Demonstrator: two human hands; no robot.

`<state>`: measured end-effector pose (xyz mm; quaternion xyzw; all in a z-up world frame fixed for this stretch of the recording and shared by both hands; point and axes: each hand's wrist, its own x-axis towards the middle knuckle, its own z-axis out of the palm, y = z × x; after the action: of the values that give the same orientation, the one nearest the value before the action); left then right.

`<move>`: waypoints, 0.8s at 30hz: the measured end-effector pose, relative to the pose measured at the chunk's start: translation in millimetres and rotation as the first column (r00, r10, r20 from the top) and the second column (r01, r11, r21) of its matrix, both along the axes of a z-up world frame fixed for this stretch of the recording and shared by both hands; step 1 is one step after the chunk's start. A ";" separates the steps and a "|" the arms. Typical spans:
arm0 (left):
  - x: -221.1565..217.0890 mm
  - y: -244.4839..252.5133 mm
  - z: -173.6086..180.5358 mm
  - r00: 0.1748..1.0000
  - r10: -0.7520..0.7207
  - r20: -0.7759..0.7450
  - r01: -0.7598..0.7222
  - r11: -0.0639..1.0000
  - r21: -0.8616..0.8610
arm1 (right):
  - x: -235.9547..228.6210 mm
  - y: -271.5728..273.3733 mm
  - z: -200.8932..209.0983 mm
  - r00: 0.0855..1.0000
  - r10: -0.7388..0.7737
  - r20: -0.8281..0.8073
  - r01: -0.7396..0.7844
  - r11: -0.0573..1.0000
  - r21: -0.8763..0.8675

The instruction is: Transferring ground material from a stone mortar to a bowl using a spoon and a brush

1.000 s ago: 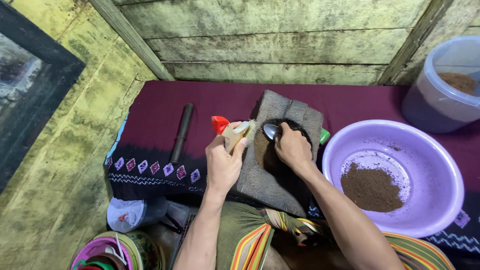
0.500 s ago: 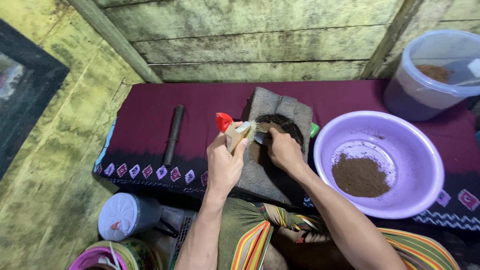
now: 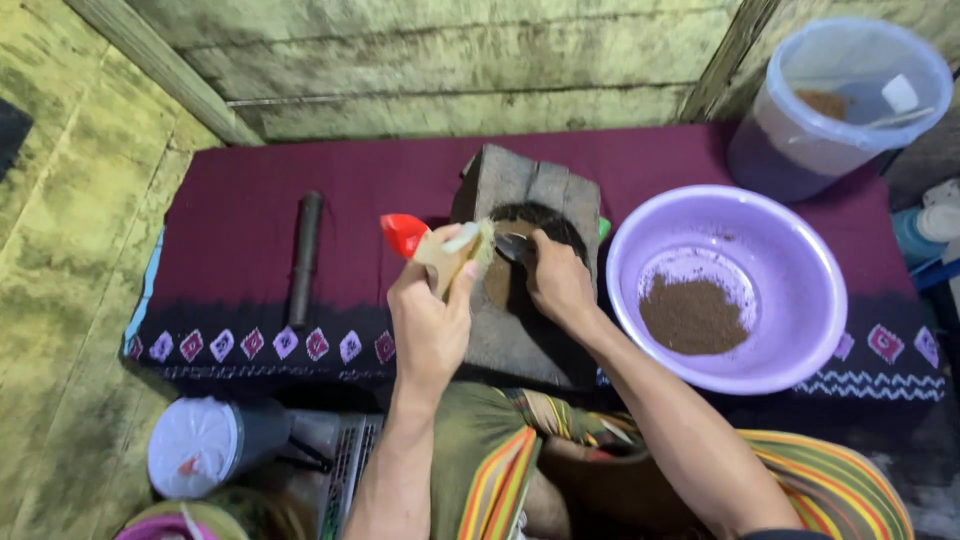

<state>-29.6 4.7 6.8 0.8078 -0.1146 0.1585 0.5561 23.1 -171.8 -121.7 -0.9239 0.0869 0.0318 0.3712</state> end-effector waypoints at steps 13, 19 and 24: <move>-13.5 -19.9 12.8 0.999 0.008 0.048 -0.008 1.000 0.015 | -7.9 -8.0 -7.1 0.993 -0.086 0.078 0.081 0.995 0.058; -2.9 -26.5 8.3 0.990 0.047 0.133 -0.067 0.987 0.145 | -13.2 -14.2 -2.7 0.995 -0.048 0.091 0.041 0.997 0.071; 1.4 -35.6 13.2 0.994 -0.100 0.052 0.086 0.971 0.224 | -16.8 -18.7 0.3 0.984 -0.016 0.178 0.004 0.998 0.065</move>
<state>-28.2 -30.9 20.0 0.8530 -0.1866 0.1439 0.4657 6.3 -190.5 -121.5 -0.9103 0.0569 -0.0503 0.4070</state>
